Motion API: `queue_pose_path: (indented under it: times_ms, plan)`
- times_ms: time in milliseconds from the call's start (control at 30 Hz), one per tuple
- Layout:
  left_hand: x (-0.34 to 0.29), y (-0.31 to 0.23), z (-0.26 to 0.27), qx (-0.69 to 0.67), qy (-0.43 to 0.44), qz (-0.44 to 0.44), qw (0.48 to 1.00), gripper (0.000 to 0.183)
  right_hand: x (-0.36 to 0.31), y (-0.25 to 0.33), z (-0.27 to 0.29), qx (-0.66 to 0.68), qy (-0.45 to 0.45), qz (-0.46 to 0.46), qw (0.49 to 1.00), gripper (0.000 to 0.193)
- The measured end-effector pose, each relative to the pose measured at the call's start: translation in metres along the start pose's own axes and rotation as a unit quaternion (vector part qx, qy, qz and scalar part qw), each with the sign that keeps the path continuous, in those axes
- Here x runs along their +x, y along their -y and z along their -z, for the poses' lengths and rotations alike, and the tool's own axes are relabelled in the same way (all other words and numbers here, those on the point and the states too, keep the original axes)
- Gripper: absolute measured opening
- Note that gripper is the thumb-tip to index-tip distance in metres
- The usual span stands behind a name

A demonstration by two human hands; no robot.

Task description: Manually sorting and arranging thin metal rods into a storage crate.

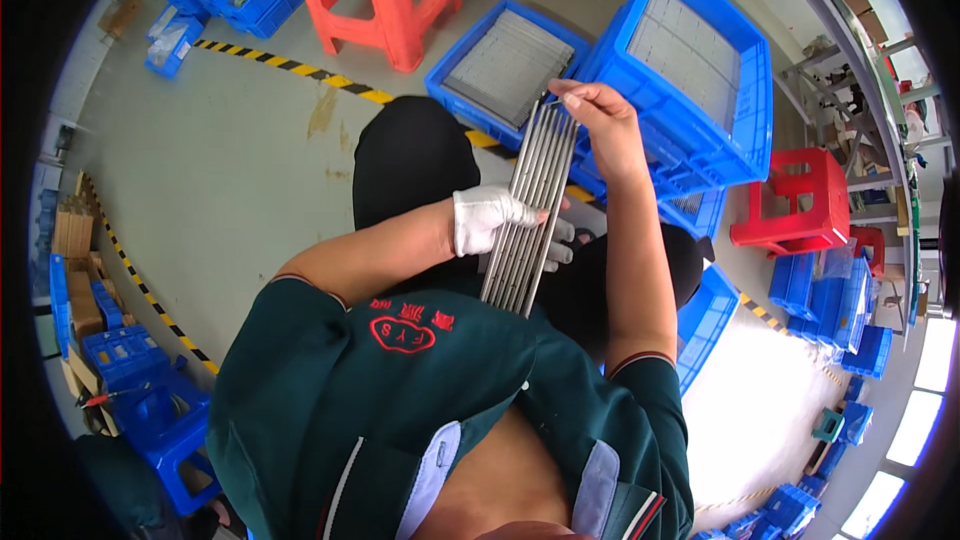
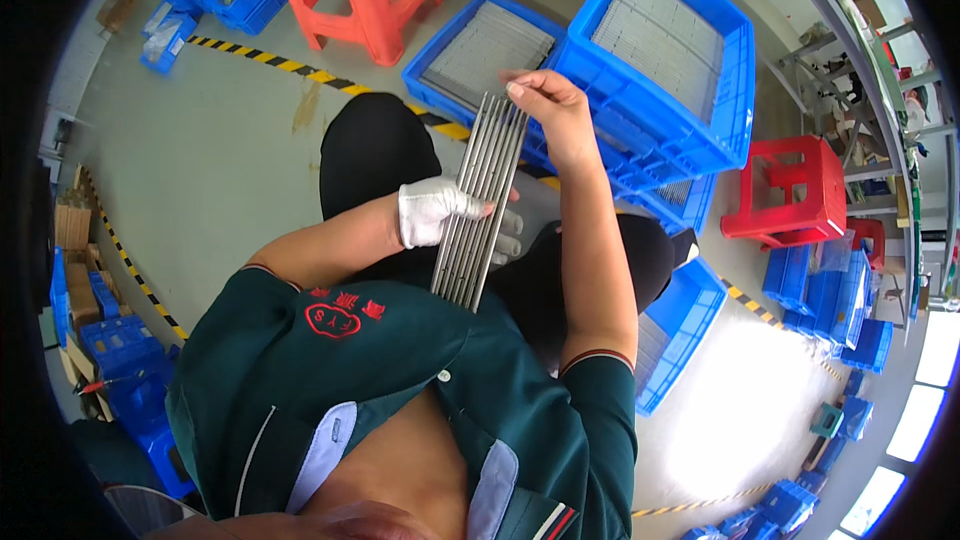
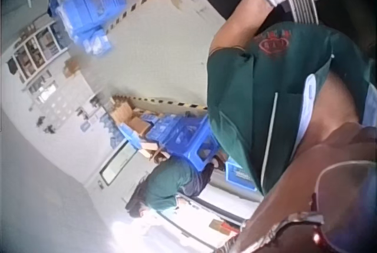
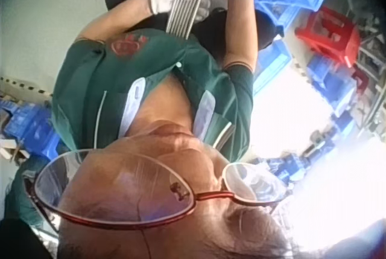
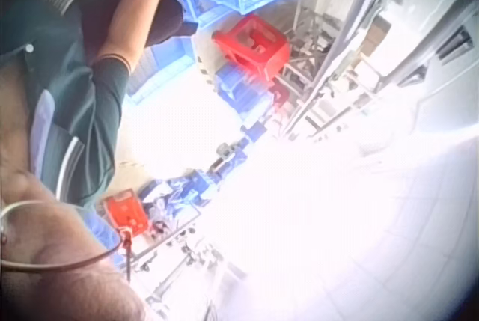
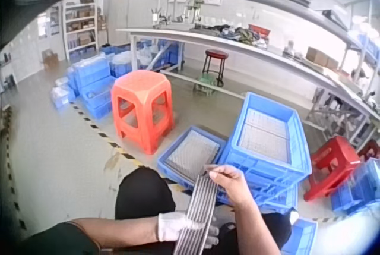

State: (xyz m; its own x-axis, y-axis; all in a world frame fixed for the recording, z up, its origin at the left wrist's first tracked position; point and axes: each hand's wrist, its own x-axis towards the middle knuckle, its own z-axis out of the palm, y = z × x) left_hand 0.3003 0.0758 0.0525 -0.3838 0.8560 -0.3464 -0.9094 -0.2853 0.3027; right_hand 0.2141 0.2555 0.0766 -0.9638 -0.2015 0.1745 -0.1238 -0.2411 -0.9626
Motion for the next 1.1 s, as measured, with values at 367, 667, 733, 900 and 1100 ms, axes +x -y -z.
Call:
queue_pose_path:
  times_ms: [367,667,733,900,1100]
  plan:
    - [-0.014,0.025,-0.009,-0.046,0.130,0.045,0.989,0.044,-0.046,0.023,-0.022,-0.002,0.018,-0.049,0.999,0.008]
    - [-0.012,0.027,-0.011,0.004,0.135,0.005,0.991,0.045,-0.051,0.040,-0.029,-0.020,0.008,-0.092,0.996,0.008]
    - [-0.012,0.022,-0.014,-0.001,0.125,0.022,0.992,0.042,-0.049,0.042,-0.032,0.000,-0.008,-0.094,0.996,0.008]
    - [0.001,0.008,-0.015,-0.033,0.128,0.065,0.989,0.041,-0.033,0.044,-0.019,-0.068,-0.062,-0.127,0.988,0.013]
    - [0.020,-0.003,-0.015,-0.039,0.118,0.110,0.986,0.041,-0.018,0.046,0.010,-0.157,-0.030,-0.138,0.977,0.015]
